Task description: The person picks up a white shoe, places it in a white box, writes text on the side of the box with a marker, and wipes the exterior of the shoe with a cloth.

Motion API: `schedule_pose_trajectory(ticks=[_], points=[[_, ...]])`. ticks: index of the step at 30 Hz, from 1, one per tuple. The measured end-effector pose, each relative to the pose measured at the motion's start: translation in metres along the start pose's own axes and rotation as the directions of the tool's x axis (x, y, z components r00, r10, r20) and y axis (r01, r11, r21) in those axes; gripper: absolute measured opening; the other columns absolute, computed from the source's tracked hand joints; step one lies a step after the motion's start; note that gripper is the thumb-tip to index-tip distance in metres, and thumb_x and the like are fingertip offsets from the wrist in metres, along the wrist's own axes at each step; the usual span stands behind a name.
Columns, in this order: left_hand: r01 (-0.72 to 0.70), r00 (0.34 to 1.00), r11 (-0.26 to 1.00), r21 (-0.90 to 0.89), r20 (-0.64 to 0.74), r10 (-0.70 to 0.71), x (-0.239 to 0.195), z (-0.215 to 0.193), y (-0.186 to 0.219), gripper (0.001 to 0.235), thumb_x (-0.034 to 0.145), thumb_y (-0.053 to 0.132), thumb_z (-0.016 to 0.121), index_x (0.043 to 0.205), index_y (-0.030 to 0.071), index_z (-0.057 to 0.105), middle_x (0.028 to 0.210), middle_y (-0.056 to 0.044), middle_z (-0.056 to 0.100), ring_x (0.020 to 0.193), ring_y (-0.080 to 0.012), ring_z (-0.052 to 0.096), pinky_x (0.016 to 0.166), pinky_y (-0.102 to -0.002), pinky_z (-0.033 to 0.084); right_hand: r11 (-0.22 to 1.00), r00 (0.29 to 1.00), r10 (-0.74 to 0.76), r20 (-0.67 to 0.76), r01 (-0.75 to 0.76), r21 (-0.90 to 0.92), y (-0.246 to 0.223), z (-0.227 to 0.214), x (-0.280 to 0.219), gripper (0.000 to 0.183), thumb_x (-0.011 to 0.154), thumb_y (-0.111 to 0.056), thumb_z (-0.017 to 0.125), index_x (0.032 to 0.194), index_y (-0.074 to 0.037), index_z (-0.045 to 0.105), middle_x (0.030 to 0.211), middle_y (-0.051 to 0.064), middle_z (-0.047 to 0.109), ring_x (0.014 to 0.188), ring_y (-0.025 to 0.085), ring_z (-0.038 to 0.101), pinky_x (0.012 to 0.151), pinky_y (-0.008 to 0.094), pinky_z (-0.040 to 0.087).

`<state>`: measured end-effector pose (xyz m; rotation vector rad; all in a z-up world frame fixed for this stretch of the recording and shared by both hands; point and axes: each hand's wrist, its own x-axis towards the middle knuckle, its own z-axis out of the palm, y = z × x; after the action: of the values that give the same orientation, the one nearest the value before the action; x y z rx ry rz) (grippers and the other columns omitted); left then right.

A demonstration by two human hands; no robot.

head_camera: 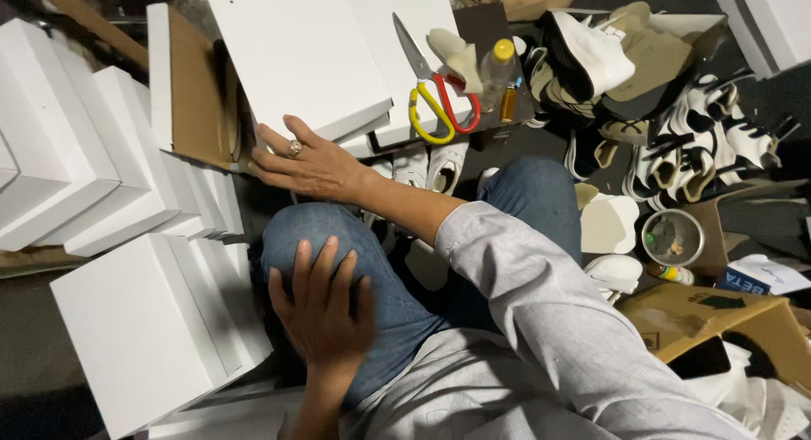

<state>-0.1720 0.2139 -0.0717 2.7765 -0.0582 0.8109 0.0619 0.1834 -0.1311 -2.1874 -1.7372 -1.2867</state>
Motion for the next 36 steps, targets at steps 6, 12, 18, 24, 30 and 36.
schedule_pose_trajectory(ticks=[6, 12, 18, 24, 30, 36], points=[[-0.035, 0.999, 0.999, -0.027, -0.012, 0.035, 0.000, -0.001, -0.004, 0.027, 0.099, 0.030, 0.060, 0.114, 0.011, 0.072, 0.134, -0.008, 0.067, 0.135, -0.0363, 0.055, 0.117, -0.058, 0.025, 0.952, 0.990, 0.138, 0.007, -0.135, 0.274, 0.001, -0.014, -0.045, 0.061, 0.095, -0.006, 0.087, 0.144, -0.011, 0.050, 0.152, 0.008, 0.043, 0.142, 0.027, 0.036, 0.113, 0.053, 0.049], [-0.062, 0.983, 0.998, -0.020, -0.175, 0.057, -0.010, 0.006, -0.015, 0.032, 0.100, 0.035, 0.057, 0.116, 0.011, 0.073, 0.131, -0.010, 0.069, 0.135, -0.0365, 0.056, 0.117, -0.062, 0.026, 0.784, 0.819, 0.517, 0.251, -0.570, 0.244, -0.003, -0.027, -0.153, 0.008, 0.095, -0.011, 0.057, 0.087, -0.013, 0.061, 0.081, 0.002, 0.054, 0.068, 0.025, 0.057, 0.061, 0.036, 0.047], [-0.046, 0.985, 0.998, -0.038, -0.165, 0.039, -0.007, -0.001, -0.004, 0.028, 0.090, 0.025, 0.071, 0.113, 0.011, 0.075, 0.131, -0.010, 0.069, 0.135, -0.0366, 0.055, 0.116, -0.064, 0.023, 0.611, 0.251, 0.039, 0.967, -0.772, 0.176, -0.112, 0.029, -0.192, 0.016, 0.081, -0.010, 0.072, 0.093, -0.004, 0.080, 0.087, 0.026, 0.074, 0.089, 0.045, 0.074, 0.071, 0.056, 0.058], [-0.045, 0.990, 0.999, -0.016, -0.133, 0.043, -0.011, -0.005, -0.005, 0.028, 0.089, 0.025, 0.069, 0.114, 0.014, 0.075, 0.132, -0.009, 0.069, 0.135, -0.0378, 0.054, 0.113, -0.067, 0.026, 0.580, 0.124, -0.154, 0.980, -0.792, 0.192, -0.159, 0.051, -0.202, 0.052, 0.087, -0.003, 0.067, 0.138, -0.003, 0.056, 0.144, 0.022, 0.050, 0.116, 0.045, 0.065, 0.091, 0.057, 0.057], [-0.056, 0.979, 0.998, 0.024, -0.197, 0.060, -0.015, -0.004, -0.009, 0.024, 0.095, 0.028, 0.064, 0.110, 0.014, 0.076, 0.131, -0.008, 0.070, 0.137, -0.0347, 0.053, 0.117, -0.063, 0.024, 0.450, 0.282, 0.033, 0.959, -0.861, 0.238, -0.129, 0.047, -0.171, 0.025, 0.089, 0.000, 0.053, 0.086, 0.007, 0.077, 0.080, 0.028, 0.073, 0.084, 0.044, 0.075, 0.072, 0.050, 0.061], [-0.041, 0.975, 0.999, 0.033, -0.216, 0.048, -0.015, -0.007, -0.008, 0.025, 0.097, 0.029, 0.063, 0.113, 0.014, 0.075, 0.126, -0.007, 0.072, 0.133, -0.0360, 0.056, 0.117, -0.063, 0.026, -0.357, -0.063, 0.540, 0.839, -0.920, 0.160, -0.061, -0.033, -0.142, 0.033, 0.087, -0.043, 0.067, 0.085, -0.012, 0.075, 0.089, 0.017, 0.072, 0.093, 0.040, 0.071, 0.081, 0.049, 0.054]])
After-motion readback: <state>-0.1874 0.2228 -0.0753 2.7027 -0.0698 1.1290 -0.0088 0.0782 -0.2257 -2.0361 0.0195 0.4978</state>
